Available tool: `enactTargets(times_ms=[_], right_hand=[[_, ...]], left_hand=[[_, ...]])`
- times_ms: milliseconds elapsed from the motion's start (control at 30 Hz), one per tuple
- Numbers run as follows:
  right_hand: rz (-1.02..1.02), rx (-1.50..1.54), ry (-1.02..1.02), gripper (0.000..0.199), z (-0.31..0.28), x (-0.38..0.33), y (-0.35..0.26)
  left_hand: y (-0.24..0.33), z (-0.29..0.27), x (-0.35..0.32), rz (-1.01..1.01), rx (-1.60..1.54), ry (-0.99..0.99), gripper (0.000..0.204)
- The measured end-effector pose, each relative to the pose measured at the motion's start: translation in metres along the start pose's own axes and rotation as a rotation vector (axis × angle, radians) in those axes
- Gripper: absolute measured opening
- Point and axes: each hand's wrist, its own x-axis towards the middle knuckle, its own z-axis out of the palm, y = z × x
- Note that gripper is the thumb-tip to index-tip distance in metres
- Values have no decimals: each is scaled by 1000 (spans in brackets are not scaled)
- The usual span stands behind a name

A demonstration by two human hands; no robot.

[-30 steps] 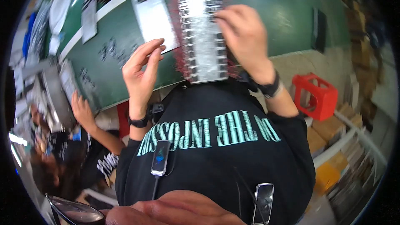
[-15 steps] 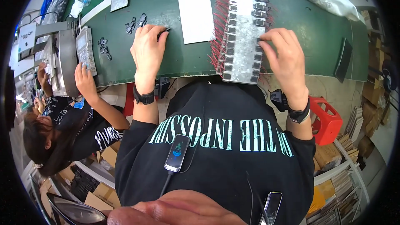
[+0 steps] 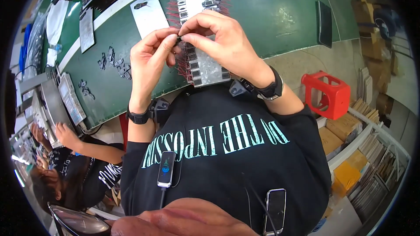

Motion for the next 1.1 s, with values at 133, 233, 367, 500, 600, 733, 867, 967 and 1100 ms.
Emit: enactTargets(times_ms=[133, 233, 367, 500, 600, 733, 867, 967, 1100], right_hand=[[143, 214, 13, 13, 2, -1, 10], [244, 293, -8, 13, 0, -3, 12], [201, 129, 13, 12, 0, -3, 12], [-135, -198, 67, 11, 3, 0, -2], [-118, -225, 41, 11, 9, 3, -6], [-95, -145, 34, 12, 5, 3, 3], [-37, -156, -44, 12, 0, 5, 2], [-27, -167, -72, 12, -5, 5, 4], [13, -138, -77, 12, -3, 5, 0]], left_hand=[[-6, 6, -1, -22, -168, -57, 26], [-12, 9, -3, 8, -196, -56, 28], [-15, 11, -4, 25, -202, -25, 30], [-10, 11, -6, -21, -221, -23, 31], [-3, 13, -6, -69, -263, -57, 32], [3, 11, -9, -112, -341, -125, 35], [0, 9, -9, -127, -346, -158, 38], [-1, 6, -7, -178, -345, -184, 37], [1, 8, -8, -186, -334, -174, 37]])
